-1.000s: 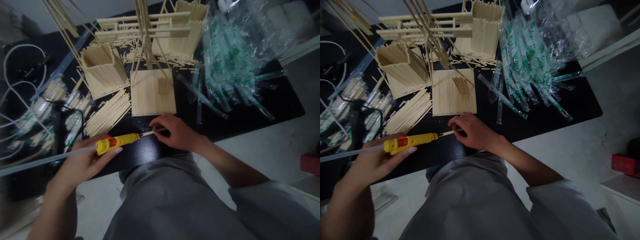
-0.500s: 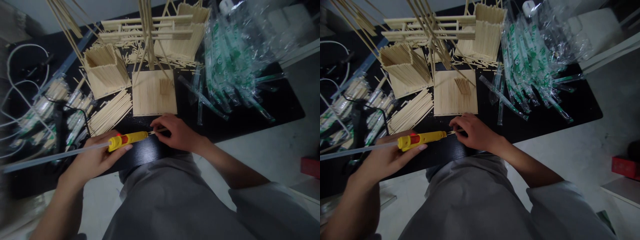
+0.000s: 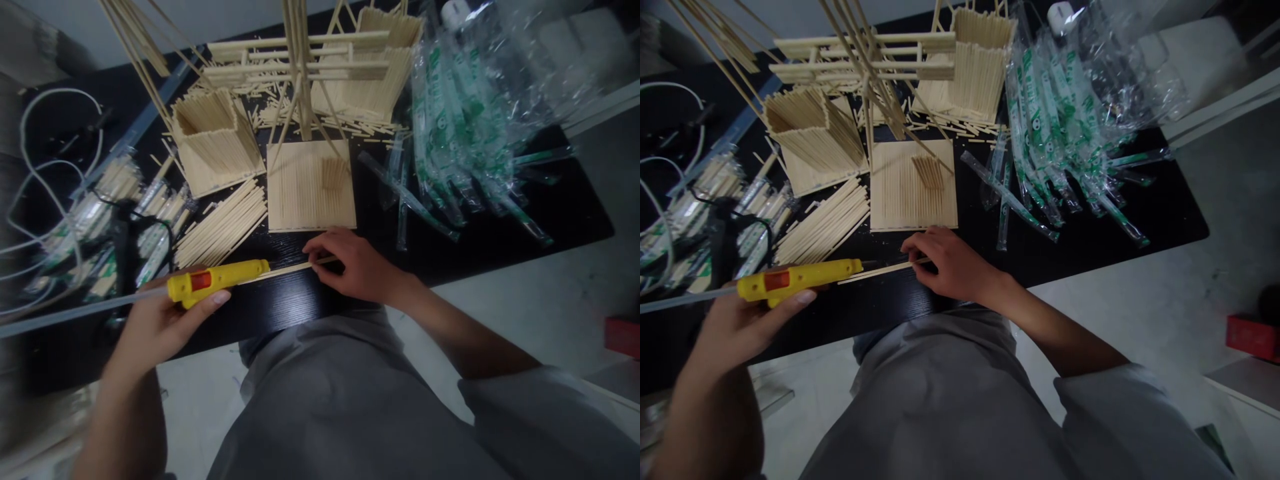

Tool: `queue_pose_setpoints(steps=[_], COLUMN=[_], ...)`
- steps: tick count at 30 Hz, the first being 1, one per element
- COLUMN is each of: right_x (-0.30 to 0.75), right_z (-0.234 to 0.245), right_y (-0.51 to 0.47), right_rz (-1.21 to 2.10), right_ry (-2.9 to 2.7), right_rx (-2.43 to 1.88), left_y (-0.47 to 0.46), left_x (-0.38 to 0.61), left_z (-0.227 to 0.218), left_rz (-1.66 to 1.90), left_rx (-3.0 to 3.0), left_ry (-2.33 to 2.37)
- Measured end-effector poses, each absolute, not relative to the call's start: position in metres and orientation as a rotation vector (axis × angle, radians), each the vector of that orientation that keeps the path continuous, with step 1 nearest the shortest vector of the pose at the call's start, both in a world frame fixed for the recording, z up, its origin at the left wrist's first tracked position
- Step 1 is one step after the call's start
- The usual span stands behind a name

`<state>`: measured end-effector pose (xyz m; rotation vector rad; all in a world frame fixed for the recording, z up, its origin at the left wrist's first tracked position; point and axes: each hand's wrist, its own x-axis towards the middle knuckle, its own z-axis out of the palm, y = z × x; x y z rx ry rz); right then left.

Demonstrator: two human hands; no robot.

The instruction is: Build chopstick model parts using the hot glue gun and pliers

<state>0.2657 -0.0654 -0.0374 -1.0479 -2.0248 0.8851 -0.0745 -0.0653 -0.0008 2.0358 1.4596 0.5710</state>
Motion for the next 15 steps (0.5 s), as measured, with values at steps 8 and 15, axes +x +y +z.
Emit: queue_pose_setpoints(steps=[8, 15], right_x=[0.266, 0.265], right_z=[-0.038, -0.037], right_y=[-0.065, -0.066], right_rz=[0.867, 0.853], right_ry=[-2.043, -2.039], right_rx=[-1.047, -1.058], left_y=[-0.078, -0.089], left_x=[-0.061, -0.055], left_z=[-0.024, -0.039], left_rz=[0.969, 1.139], left_rx=[1.476, 1.391], left_ry=[1.478, 1.617])
